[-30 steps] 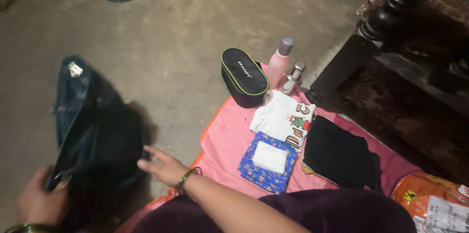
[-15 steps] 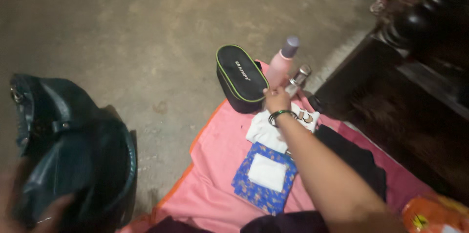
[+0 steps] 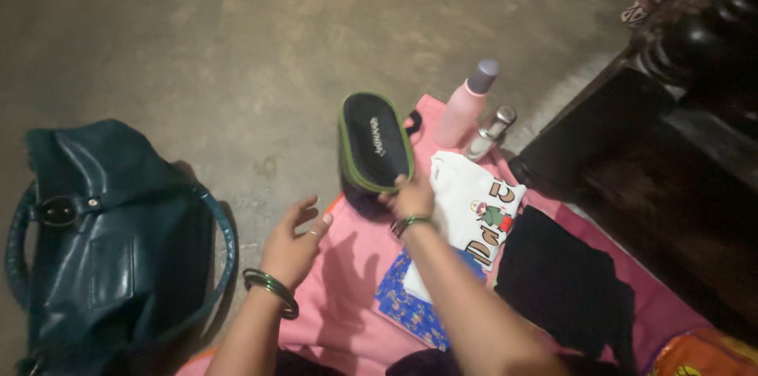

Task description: The person sits on the floor and unpacks a teal handbag, taking out a yellow cloth, folded clothes, a blue fabric item, a pink bottle, a small black pouch, and a lunchbox with food, laying each item on a pink mat beside them.

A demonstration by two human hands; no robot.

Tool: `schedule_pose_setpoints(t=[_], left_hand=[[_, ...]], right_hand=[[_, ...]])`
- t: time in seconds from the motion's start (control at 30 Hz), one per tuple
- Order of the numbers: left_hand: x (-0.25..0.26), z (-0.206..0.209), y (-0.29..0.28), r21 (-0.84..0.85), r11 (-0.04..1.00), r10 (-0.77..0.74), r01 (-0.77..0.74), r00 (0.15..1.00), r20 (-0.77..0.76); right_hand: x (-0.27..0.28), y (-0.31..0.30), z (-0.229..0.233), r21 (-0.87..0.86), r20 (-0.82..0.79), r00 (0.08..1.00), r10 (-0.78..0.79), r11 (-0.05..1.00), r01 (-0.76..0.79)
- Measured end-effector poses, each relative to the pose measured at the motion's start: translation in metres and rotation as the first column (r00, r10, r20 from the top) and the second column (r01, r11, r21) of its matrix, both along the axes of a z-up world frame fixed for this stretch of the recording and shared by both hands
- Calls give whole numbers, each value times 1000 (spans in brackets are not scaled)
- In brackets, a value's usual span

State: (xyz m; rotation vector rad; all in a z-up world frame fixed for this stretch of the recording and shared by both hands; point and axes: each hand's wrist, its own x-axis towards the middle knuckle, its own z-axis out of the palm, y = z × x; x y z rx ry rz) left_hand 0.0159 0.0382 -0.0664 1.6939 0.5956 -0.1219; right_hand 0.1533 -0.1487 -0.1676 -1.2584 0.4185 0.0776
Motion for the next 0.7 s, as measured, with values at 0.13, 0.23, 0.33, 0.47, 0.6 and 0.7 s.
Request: schedule_pose_setpoints(t=[0.13, 0.23, 0.33, 0.47, 0.6, 0.7], left_hand=[[2, -53, 9, -163, 986, 41, -45, 999, -23], [0, -82, 18, 243, 970, -50, 9, 986, 161], [2, -86, 22, 383, 924, -32, 20, 999, 25], [0, -62, 19, 408, 911, -16, 60, 994, -111], [2, -19, 8, 535, 840, 14, 92, 982, -190], [1, 1, -23, 818, 573, -91, -54, 987, 129]], right_hand=[[-96, 51, -9, 97, -78, 995, -56, 993, 64], [-142, 61, -13, 100, -73, 997, -34, 994, 42], [-157, 58, -12, 84, -141, 986, 92, 993, -80], [-153, 21, -14, -172, -226, 939, 259, 938, -300], [-90, -31, -13, -549, 61, 981, 184, 827, -121], [-11, -34, -13, -657, 251, 860, 445, 731, -186]])
